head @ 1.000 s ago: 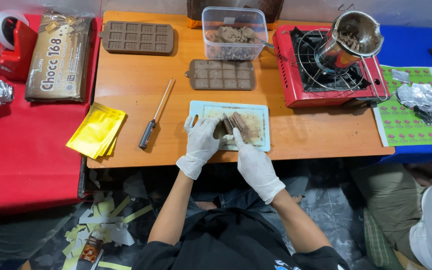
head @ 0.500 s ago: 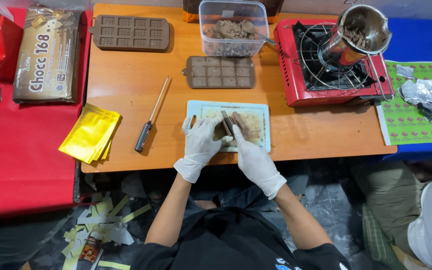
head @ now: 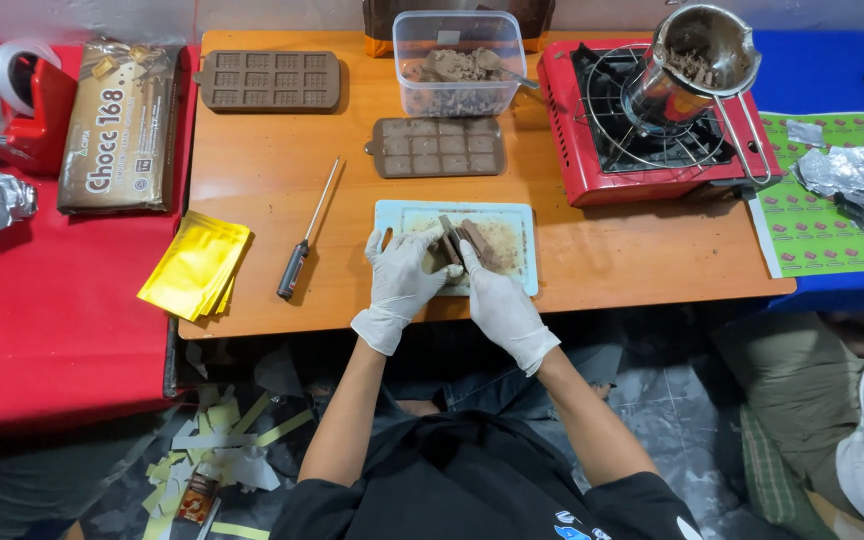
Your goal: A person chops a chocolate bar into small pieces on a cutting board and places them into a melting pot on a portable stove.
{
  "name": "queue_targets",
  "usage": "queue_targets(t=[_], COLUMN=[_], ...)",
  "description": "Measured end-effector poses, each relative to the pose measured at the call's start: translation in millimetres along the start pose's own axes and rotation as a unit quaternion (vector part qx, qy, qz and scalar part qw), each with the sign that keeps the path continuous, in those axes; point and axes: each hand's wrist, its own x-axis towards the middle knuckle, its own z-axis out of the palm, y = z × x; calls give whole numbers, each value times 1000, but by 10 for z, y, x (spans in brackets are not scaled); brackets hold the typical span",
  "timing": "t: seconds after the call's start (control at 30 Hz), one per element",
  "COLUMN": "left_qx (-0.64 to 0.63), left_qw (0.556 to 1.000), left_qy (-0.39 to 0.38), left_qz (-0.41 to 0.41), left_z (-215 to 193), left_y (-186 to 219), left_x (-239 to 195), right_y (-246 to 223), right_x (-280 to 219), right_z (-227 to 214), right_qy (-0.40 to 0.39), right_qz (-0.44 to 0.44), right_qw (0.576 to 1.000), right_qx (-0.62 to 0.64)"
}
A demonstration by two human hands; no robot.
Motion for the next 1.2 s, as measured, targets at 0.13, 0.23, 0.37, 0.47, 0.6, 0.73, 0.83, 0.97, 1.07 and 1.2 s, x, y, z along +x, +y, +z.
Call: queue_targets(t=[0.13,0.23,0.37,0.47,0.6,0.73,0.83,0.97,1.07,1.2], left_qx=[0,-5,-3,-3,0,10,26,23,22,23], left_qw=[1000,1000,1000,1000,1000,1000,1000,999,1000,999], left_qy=[11,16,18,21,21,18,9,21,21,21], left_qz=[12,17,12,14,12,5,2,7,6,8], left_z=[34,43,-69,-37,56,123,62,-40,-30,0], left_y=[-48,-51,56,38,-49,-95,-21,75,79,33], left_x=[-35,-28,-12,-7,-52,-72,-31,19,17,5], right_y=[-61,-15,167,142,75,-18,-98,-198,-196,-247], right_x=[-122,-222,-240,-290,-384,-436,-459,-452,-414,-409], right_z=[-146,-300,-328,-459,-595,-561,-513,-527,-464,-506], right_qy=[23,12,-18,-9,20,32,52,48,44,41], right_qz=[-14,15,76,83,42,34,-1,-1,4,11], right_qw=[999,998,973,968,977,981,986,992,995,997], right_qx=[26,63,219,235,209,187,156,114,90,70])
